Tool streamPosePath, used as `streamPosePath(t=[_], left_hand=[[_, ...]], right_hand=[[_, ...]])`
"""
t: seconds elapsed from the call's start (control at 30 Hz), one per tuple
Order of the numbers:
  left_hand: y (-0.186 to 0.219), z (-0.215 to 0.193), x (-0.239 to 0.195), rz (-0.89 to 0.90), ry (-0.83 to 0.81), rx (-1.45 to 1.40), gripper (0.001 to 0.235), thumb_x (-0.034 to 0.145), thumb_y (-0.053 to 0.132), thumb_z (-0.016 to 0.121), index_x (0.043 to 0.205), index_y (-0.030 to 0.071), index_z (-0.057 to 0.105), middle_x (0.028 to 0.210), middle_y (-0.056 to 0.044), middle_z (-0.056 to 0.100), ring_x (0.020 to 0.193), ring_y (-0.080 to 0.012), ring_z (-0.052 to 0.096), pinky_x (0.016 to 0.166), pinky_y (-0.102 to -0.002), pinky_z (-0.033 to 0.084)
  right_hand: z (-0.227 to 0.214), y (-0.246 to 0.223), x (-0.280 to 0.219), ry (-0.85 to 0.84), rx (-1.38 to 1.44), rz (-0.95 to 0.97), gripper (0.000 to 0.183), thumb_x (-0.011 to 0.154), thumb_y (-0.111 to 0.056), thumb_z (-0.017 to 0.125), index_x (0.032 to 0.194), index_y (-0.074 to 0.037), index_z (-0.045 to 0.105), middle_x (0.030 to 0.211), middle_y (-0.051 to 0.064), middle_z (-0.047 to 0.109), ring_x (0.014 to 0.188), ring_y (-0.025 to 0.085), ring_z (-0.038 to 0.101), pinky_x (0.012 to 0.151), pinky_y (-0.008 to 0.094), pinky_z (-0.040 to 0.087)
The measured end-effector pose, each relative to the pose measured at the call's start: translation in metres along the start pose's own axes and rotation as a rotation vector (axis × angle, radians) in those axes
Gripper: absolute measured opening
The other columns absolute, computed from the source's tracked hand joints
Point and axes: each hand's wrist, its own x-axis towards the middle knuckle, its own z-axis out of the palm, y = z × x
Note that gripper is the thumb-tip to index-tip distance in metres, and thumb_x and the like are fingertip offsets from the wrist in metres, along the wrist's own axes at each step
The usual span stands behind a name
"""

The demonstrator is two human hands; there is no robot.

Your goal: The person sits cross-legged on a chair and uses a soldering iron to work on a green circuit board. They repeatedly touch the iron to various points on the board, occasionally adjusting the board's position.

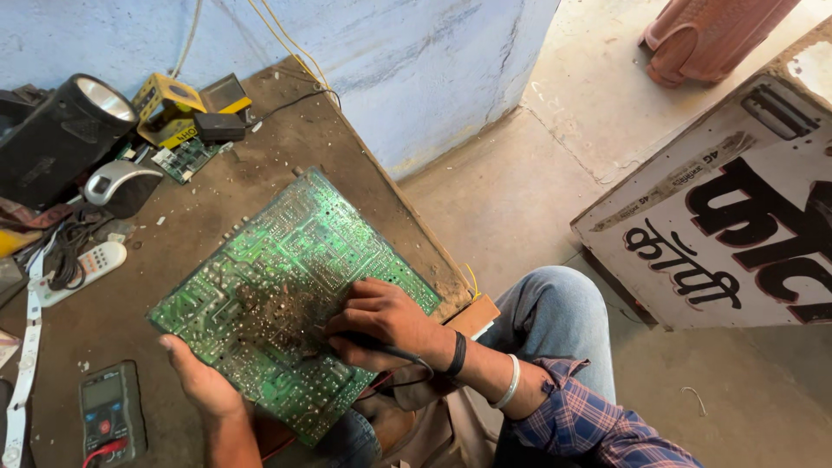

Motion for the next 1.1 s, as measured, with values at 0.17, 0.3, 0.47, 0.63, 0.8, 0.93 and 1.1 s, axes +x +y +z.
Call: streamPosePath(t=[0.17,0.3,0.47,0.63,0.8,0.93,1.1], left_hand=[[0.003,0.004,0.002,-0.016,0.003,-0.022,0.061,0.114,0.052,0.036,0.144,0.000,0.049,0.140,-0.009,0.057,0.124,-0.0211,0.057,0.110,-0.038,0.045],[-0.007,-0.009,0.000,-0.082,0.061,-0.018,0.062,0.112,0.053,0.036,0.143,0.001,0.050,0.137,-0.009,0.058,0.120,-0.0216,0.059,0.105,-0.039,0.047],[-0.056,-0.047,0.008,-0.064,0.096,-0.105,0.060,0.114,0.047,0.037,0.149,0.000,0.045,0.147,-0.011,0.052,0.130,-0.0222,0.053,0.111,-0.040,0.045],[-0.096,-0.064,0.014,-0.020,0.083,-0.136,0.066,0.112,0.043,0.037,0.163,0.003,0.025,0.170,-0.003,0.026,0.155,-0.0142,0.031,0.128,-0.031,0.024],[-0.078,-0.048,0.007,-0.104,0.137,0.028,0.065,0.112,0.043,0.039,0.149,-0.010,0.048,0.155,-0.018,0.051,0.137,-0.0255,0.050,0.117,-0.037,0.039],[-0.068,-0.038,0.007,0.018,0.115,0.110,0.060,0.114,0.038,0.042,0.148,-0.012,0.048,0.156,-0.017,0.049,0.141,-0.0230,0.047,0.121,-0.035,0.036],[-0.075,-0.042,0.004,0.074,0.155,0.157,0.054,0.113,0.030,0.045,0.149,-0.011,0.045,0.161,-0.016,0.043,0.149,-0.0216,0.041,0.125,-0.034,0.031]], right_hand=[[0.001,-0.002,0.002,0.010,-0.003,0.019,0.016,0.083,-0.008,0.076,0.098,-0.007,0.073,0.088,0.006,0.068,0.084,0.026,0.062,0.076,0.038,0.051],[0.002,-0.002,0.004,0.016,-0.018,0.010,0.016,0.083,-0.008,0.075,0.098,-0.008,0.072,0.091,0.006,0.070,0.087,0.025,0.064,0.078,0.038,0.052],[0.003,0.000,0.007,-0.043,0.009,0.029,0.013,0.087,-0.009,0.076,0.099,-0.006,0.074,0.085,0.007,0.067,0.083,0.025,0.063,0.075,0.039,0.052],[0.011,-0.006,0.007,0.074,-0.063,0.062,0.010,0.093,-0.010,0.071,0.101,-0.003,0.069,0.099,0.010,0.072,0.095,0.028,0.065,0.085,0.041,0.052],[0.021,-0.009,-0.001,0.264,-0.092,0.323,0.017,0.093,-0.010,0.073,0.106,0.000,0.066,0.103,0.015,0.068,0.093,0.026,0.065,0.082,0.034,0.052],[0.029,-0.004,-0.004,0.235,-0.144,0.278,0.018,0.092,-0.008,0.079,0.102,-0.002,0.065,0.100,0.014,0.068,0.097,0.026,0.064,0.079,0.032,0.051],[0.029,-0.005,-0.003,0.147,-0.231,0.218,0.019,0.091,-0.006,0.082,0.102,-0.002,0.067,0.099,0.012,0.071,0.100,0.027,0.062,0.081,0.034,0.051]])
